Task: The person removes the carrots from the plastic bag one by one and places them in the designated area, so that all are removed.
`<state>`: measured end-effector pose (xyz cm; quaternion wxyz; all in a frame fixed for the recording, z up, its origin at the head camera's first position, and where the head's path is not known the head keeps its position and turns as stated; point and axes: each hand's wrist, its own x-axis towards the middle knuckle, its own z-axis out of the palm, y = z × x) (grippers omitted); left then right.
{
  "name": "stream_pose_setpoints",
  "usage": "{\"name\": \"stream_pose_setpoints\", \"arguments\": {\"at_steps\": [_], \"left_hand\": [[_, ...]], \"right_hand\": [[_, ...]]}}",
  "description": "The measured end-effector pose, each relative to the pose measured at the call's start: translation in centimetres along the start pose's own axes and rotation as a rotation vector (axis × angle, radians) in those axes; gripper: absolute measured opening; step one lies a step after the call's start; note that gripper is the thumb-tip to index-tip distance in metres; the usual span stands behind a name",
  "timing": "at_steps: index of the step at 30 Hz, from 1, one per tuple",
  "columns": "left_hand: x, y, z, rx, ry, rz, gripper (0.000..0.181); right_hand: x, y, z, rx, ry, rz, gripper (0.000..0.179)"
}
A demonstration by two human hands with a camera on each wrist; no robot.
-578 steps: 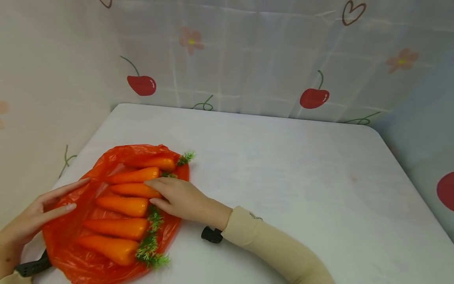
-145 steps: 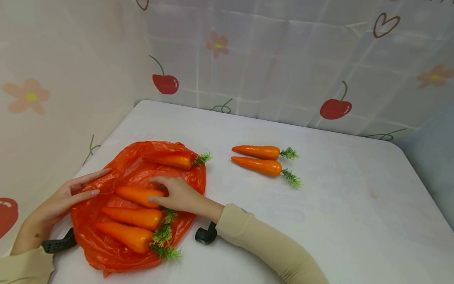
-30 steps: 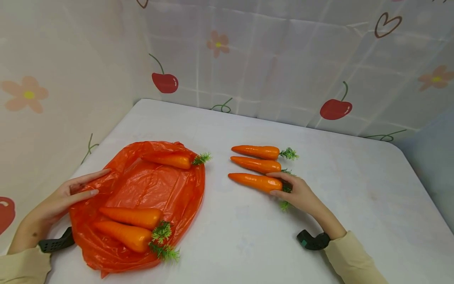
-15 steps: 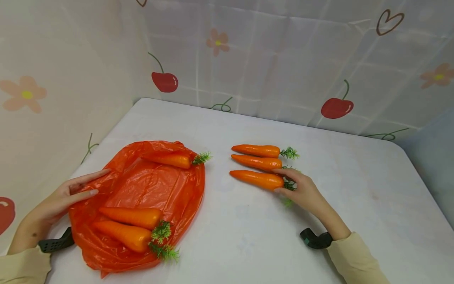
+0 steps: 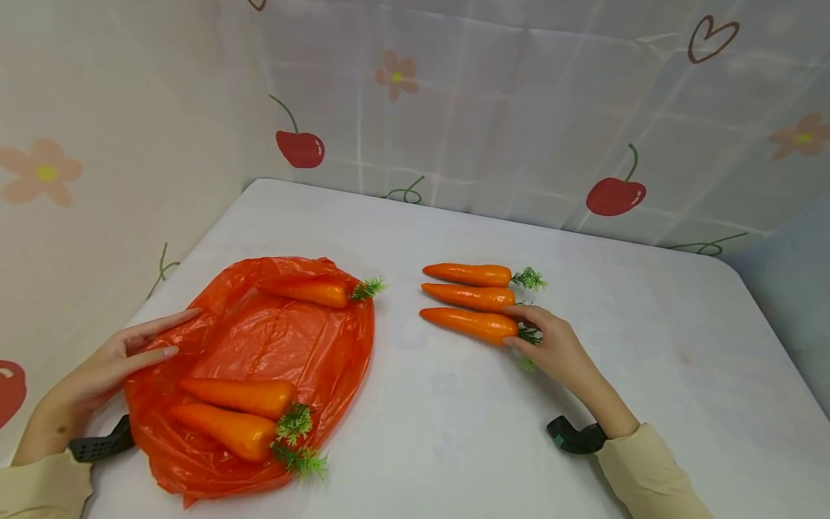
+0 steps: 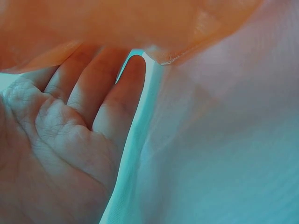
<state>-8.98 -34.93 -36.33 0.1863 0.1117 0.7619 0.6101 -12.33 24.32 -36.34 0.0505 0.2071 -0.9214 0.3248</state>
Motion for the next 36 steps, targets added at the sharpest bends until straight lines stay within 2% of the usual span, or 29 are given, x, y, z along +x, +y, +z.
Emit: {"name": "stream_pose_setpoints", "arguments": {"at_steps": [3,11,19,25,32,36], "left_hand": [[0.0,0.0,0.0,-0.007,-0.008,0.009,0.048],[-0.1,0.2,0.1,0.013,0.019,-0.039,0.048],[-0.2,0.1,0.1,0.031,0.012,-0.010,0.048],[-0.2,0.2,0.2,0.051,0.048,-0.069,0.048],[-0.1,0.5,0.3,0.053,0.059,-0.093,0.048],[-0.1,0.4,0.3,0.054,0.052,-0.079,0.047]], "right_hand": [[0.0,0.1,0.1,0.001,0.001,0.006,0.046],[-0.1,-0.3,0.0,-0.028,0.001,0.002,0.047],[0.0,-1.2,-0.1,-0.087,0.034,-0.028,0.051],[0.1,-1.9,-0.2,-0.111,0.050,-0.050,0.051],[0.7,-3.4,-0.2,-0.091,0.043,-0.063,0.049],[1.7,-4.9,0.2,-0.058,0.031,-0.081,0.046]]}}
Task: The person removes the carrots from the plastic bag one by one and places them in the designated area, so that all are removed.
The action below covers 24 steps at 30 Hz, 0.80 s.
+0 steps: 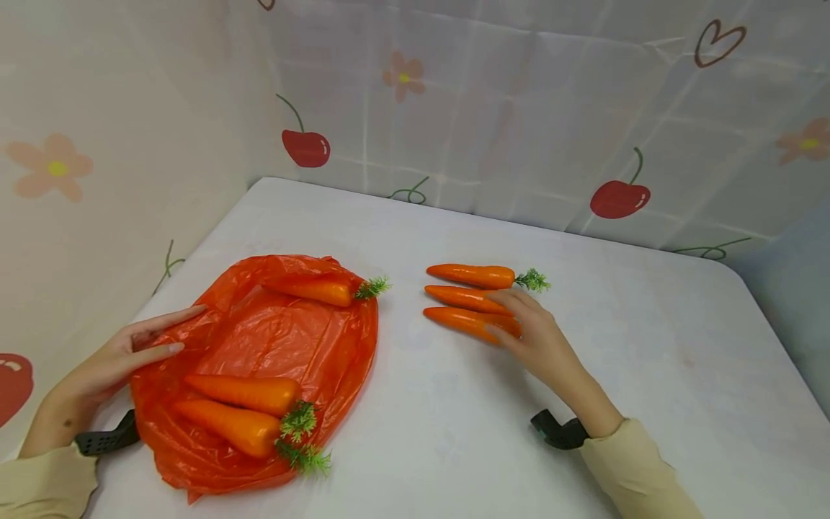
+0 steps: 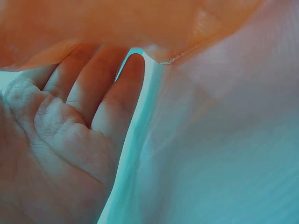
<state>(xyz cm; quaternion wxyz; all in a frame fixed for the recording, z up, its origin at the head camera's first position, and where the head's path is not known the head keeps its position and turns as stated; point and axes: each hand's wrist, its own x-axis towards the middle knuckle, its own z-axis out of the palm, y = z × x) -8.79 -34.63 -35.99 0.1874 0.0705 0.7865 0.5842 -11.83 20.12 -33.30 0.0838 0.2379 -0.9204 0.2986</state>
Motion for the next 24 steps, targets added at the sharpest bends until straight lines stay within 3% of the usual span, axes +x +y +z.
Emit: {"name": "stream_pose_setpoints", "arguments": {"at_steps": [11,19,24], "left_hand": [[0.2,-0.6,-0.3,-0.039,-0.051,0.099,0.048],[0.3,-0.4,-0.1,-0.007,-0.025,0.014,0.048],[0.2,-0.4,-0.2,0.008,-0.032,0.046,0.048]], "right_hand": [[3.7,-5.9,3.9,0.151,-0.005,-0.187,0.036],[5.8,-10.6,6.7,0.197,-0.094,-0.258,0.034],[6.8,-13.3,8.9,0.184,-0.190,-0.332,0.036]]}}
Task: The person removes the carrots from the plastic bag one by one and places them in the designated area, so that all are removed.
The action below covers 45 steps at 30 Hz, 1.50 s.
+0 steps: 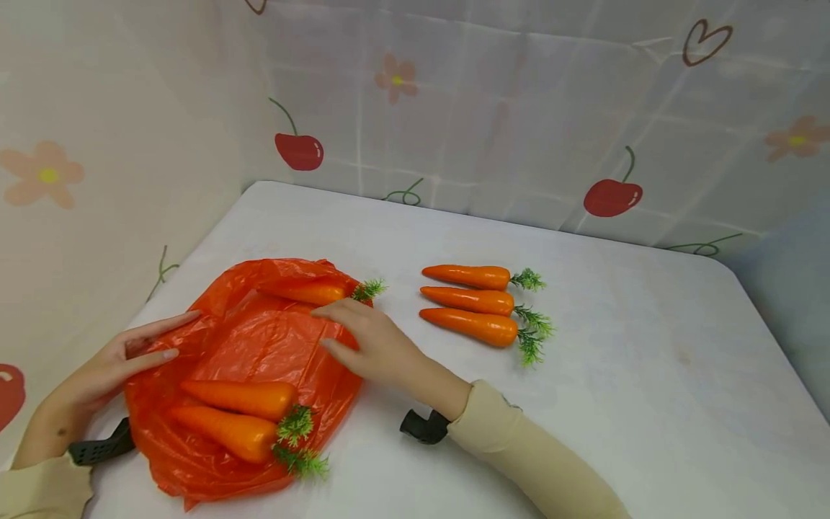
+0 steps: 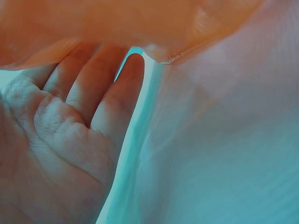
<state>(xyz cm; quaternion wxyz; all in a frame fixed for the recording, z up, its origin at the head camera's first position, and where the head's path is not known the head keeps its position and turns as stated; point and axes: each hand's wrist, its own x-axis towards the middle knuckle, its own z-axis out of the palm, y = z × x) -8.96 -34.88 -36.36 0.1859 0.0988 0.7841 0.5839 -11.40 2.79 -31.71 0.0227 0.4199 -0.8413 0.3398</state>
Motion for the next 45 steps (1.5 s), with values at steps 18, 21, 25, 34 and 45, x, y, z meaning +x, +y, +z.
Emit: {"name": "stream_pose_setpoints", "arguments": {"at_steps": [18,21,25,34,45], "left_hand": [[-0.1,0.0,0.0,-0.036,-0.018,0.026,0.048],[-0.1,0.1,-0.1,-0.041,-0.020,0.030,0.048],[-0.1,0.1,-0.1,-0.047,-0.036,0.053,0.048],[0.0,-0.1,-0.2,-0.008,-0.034,0.077,0.048],[0.0,-0.3,-0.2,-0.018,-0.036,0.072,0.048]], "right_hand": [[2.8,-2.6,5.4,-0.060,-0.271,-0.031,0.037],[2.8,-2.7,5.9,-0.081,-0.331,-0.036,0.041],[2.7,-2.8,6.4,-0.104,-0.416,-0.040,0.050],[2.5,-3.4,6.8,-0.080,-0.571,-0.038,0.066],[2.1,-3.0,6.9,-0.061,-0.598,-0.035,0.058]]}}
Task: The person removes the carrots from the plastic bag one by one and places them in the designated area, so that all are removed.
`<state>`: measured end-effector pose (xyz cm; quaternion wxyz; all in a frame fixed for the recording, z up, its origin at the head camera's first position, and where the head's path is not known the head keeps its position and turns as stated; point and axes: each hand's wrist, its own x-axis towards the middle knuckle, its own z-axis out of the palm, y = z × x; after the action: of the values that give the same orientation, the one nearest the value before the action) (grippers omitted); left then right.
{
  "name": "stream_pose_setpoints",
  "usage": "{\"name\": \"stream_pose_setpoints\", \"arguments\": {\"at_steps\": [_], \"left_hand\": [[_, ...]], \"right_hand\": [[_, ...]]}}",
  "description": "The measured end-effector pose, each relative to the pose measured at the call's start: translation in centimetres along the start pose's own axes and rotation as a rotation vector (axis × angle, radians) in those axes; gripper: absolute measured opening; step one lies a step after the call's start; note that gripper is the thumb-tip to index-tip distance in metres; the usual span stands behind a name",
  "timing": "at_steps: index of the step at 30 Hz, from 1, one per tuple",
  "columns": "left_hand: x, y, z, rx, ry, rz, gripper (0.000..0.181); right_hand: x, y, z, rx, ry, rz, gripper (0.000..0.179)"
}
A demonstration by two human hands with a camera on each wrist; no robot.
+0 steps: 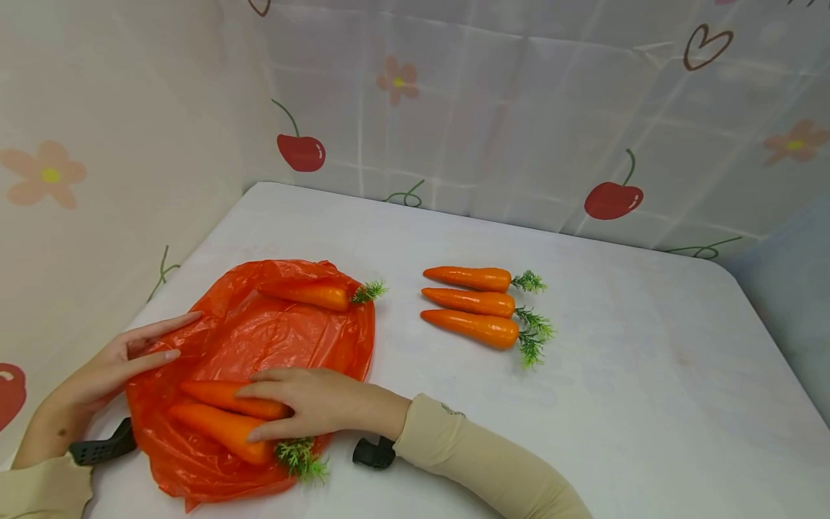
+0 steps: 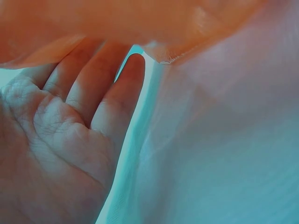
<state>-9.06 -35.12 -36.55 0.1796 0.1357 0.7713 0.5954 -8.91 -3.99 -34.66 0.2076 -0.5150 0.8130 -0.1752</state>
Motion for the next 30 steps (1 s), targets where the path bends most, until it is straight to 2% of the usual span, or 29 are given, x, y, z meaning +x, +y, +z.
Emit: {"name": "stream_pose_setpoints", "arguments": {"at_steps": [6,13,21,28,30], "left_hand": [[0.0,0.0,-0.1,-0.033,-0.007,0.001,0.048],[0.0,0.1,-0.1,-0.027,-0.005,-0.009,0.048],[-0.1,0.4,0.2,-0.002,0.042,-0.093,0.047],[-0.1,0.2,0.2,-0.006,0.019,-0.040,0.048],[-0.1,0.2,0.2,-0.003,0.023,-0.045,0.048]], "right_hand": [[-0.2,0.5,-0.1,-0.011,0.003,-0.028,0.048],[-0.5,0.9,-0.5,-0.049,0.013,-0.033,0.055],[-0.8,1.4,-0.8,-0.057,0.062,-0.031,0.055],[-1.3,1.8,-1.5,-0.064,0.080,0.009,0.054],[-1.4,2.0,-1.8,-0.062,0.081,0.025,0.054]]}}
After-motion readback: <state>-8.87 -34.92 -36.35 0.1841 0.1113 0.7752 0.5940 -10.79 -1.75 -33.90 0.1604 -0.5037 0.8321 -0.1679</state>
